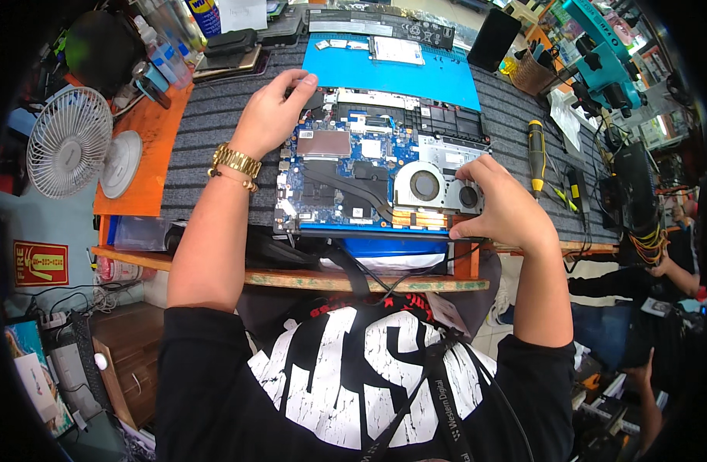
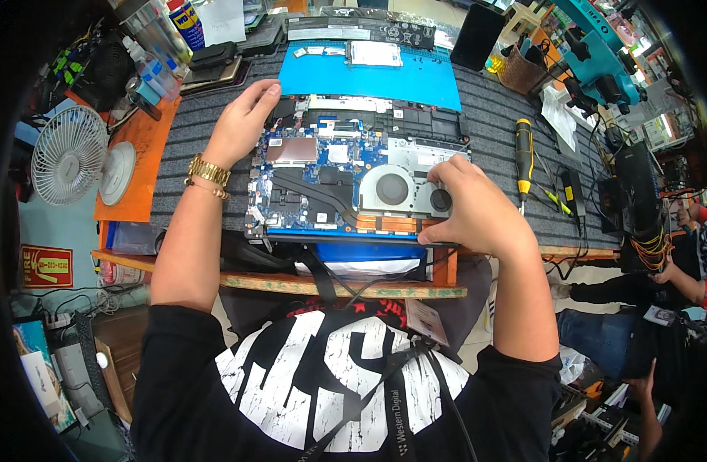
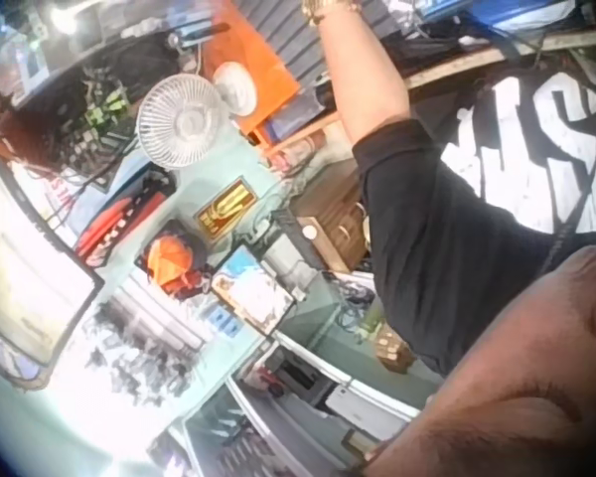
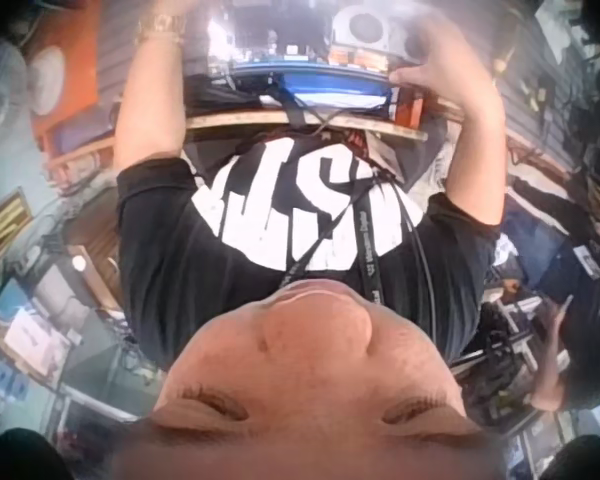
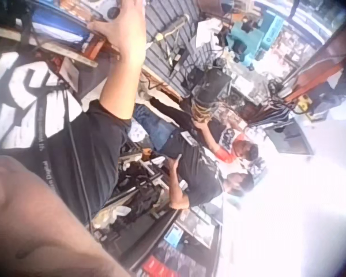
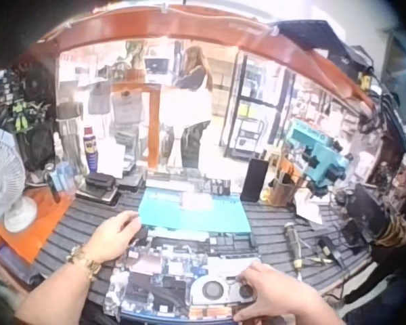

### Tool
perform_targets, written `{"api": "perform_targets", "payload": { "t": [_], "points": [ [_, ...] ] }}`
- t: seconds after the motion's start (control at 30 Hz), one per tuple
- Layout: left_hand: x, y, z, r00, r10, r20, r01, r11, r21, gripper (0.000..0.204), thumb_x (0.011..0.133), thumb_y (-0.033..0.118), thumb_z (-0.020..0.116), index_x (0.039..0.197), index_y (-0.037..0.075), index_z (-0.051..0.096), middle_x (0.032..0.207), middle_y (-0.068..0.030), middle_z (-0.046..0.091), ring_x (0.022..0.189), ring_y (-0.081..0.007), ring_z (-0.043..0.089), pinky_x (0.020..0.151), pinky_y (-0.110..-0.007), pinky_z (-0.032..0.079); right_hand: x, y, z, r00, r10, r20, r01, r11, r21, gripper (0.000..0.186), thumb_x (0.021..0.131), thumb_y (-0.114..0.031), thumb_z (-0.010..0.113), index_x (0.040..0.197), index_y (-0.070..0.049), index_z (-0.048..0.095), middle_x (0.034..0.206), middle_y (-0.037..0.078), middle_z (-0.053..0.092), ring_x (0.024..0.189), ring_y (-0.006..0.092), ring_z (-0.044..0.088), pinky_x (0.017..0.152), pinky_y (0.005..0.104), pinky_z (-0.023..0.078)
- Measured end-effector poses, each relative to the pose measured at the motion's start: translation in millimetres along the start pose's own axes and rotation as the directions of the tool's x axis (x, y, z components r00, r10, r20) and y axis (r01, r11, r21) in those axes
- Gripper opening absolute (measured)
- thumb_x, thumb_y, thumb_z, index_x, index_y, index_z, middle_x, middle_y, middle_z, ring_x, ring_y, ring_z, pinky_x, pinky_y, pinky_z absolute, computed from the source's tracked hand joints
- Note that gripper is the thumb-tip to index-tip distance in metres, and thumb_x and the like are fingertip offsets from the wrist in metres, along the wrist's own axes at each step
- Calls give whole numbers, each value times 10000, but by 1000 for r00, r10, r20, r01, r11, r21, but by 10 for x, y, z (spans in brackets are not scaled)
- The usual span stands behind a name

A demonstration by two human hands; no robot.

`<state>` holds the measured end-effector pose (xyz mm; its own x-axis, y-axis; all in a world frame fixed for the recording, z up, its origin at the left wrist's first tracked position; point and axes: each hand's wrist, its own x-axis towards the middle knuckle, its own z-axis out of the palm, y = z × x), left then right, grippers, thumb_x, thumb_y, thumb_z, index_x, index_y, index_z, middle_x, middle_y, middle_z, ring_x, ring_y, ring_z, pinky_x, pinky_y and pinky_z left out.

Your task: The person removes screws from a laptop using a screwdriver, disconnects internal cables by hand, and lifts the motherboard out of the device chassis.

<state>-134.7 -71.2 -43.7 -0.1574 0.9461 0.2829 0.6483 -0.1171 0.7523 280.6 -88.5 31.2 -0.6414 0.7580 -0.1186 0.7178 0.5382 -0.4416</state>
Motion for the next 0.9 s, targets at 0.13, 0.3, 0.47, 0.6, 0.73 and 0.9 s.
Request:
{"api": "perform_targets", "payload": {
  "t": [0.13,0.3,0.47,0.6,0.73,0.9],
  "points": [
    [-55,74,-28,1000,-20,-12,20,999,29,660,1131,611,586,1359,20,774,1117,-223,837,1064,-368,809,927,-439,610,-67,-51,-33,997,58,44,-57,998,-10,835,616,-275,1080,1301,18,705,1268,198,667,1233,420,663,1055,477,563],
    [-24,50,-31,998,-7,-56,10,999,53,643,1137,593,582,1311,12,795,990,-206,829,958,-357,807,858,-420,605,-45,-57,-53,996,83,37,-85,995,48,805,617,-195,1072,1283,15,672,1264,177,675,1256,408,679,1068,461,565],
    [-25,17,-20,998,6,-59,-6,1000,1,599,1142,542,606,1245,-14,800,850,-169,781,785,-297,750,745,-408,567,51,49,-52,996,74,50,-78,993,91,689,688,-216,1059,1221,17,691,1203,168,676,1089,346,686,959,428,577],
    [-39,16,-6,998,23,-55,-24,1000,-16,559,1143,502,623,1219,-22,802,813,-160,763,734,-271,726,706,-394,551,129,145,-57,982,167,91,-181,968,177,648,698,-176,1048,1210,-13,686,1083,83,648,914,218,598,862,366,548],
    [-46,2,-17,997,49,-56,-50,999,-14,530,1149,474,623,1217,-19,805,815,-159,766,728,-262,725,698,-391,549,158,182,-115,989,67,129,-87,984,156,647,699,-177,1050,1211,-21,687,1081,73,640,926,212,599,866,363,543],
    [-23,-27,-85,998,-8,-67,6,999,-35,444,1133,400,660,1212,-10,811,828,-150,780,727,-249,731,695,-381,557,116,111,-123,993,2,117,-18,991,130,658,685,-167,1044,1231,-29,703,1122,66,652,1030,231,657,906,363,545]
  ]
}}
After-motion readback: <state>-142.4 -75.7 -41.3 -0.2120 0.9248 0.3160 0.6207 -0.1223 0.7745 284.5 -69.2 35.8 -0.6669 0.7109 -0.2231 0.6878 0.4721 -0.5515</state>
